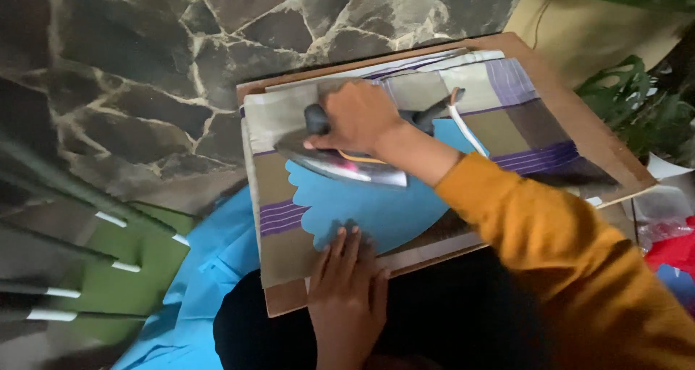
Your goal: Ironing a blue scalloped fabric piece on a board and using a glue gun to apply adhesive.
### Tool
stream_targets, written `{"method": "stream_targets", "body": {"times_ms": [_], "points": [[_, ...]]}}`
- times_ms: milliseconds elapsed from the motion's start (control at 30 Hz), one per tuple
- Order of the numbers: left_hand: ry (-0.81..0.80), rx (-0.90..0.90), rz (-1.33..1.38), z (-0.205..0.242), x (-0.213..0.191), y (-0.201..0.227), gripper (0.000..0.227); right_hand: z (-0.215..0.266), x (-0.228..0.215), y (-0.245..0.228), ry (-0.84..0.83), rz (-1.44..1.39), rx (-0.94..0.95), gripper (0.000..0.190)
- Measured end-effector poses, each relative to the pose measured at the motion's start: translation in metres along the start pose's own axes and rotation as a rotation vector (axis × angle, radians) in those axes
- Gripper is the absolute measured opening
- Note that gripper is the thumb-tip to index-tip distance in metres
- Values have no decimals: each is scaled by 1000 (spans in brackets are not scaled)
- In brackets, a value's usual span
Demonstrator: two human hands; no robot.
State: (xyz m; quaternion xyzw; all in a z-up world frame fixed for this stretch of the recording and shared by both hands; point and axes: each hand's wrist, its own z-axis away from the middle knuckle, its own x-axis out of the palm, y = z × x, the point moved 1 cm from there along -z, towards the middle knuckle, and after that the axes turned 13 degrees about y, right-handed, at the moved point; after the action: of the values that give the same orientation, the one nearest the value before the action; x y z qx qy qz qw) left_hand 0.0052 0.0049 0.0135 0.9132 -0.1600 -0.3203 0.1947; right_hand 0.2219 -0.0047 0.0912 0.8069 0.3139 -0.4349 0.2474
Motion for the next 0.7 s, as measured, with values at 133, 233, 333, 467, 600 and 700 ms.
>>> {"method": "stream_targets", "body": {"times_ms": [133, 233, 333, 467, 600, 700], "points": [[44, 11, 13, 1, 1, -1, 30, 8, -7, 27, -103, 36, -54, 71], [44, 15, 3, 0, 0, 0, 31, 10, -12, 48, -134, 60, -2, 47], [37, 5, 8, -2, -1, 2, 30, 16, -14, 66, -30, 45, 28, 48], [54, 2, -6, -1, -1, 2, 29, 25, -9, 94, -118, 62, 14, 64], [49, 23, -22, -1, -1, 1, 31, 39, -22, 111, -89, 47, 39, 57], [71, 25, -23, 1, 1, 0, 31, 47, -35, 118, -235, -3, 55, 51]]}}
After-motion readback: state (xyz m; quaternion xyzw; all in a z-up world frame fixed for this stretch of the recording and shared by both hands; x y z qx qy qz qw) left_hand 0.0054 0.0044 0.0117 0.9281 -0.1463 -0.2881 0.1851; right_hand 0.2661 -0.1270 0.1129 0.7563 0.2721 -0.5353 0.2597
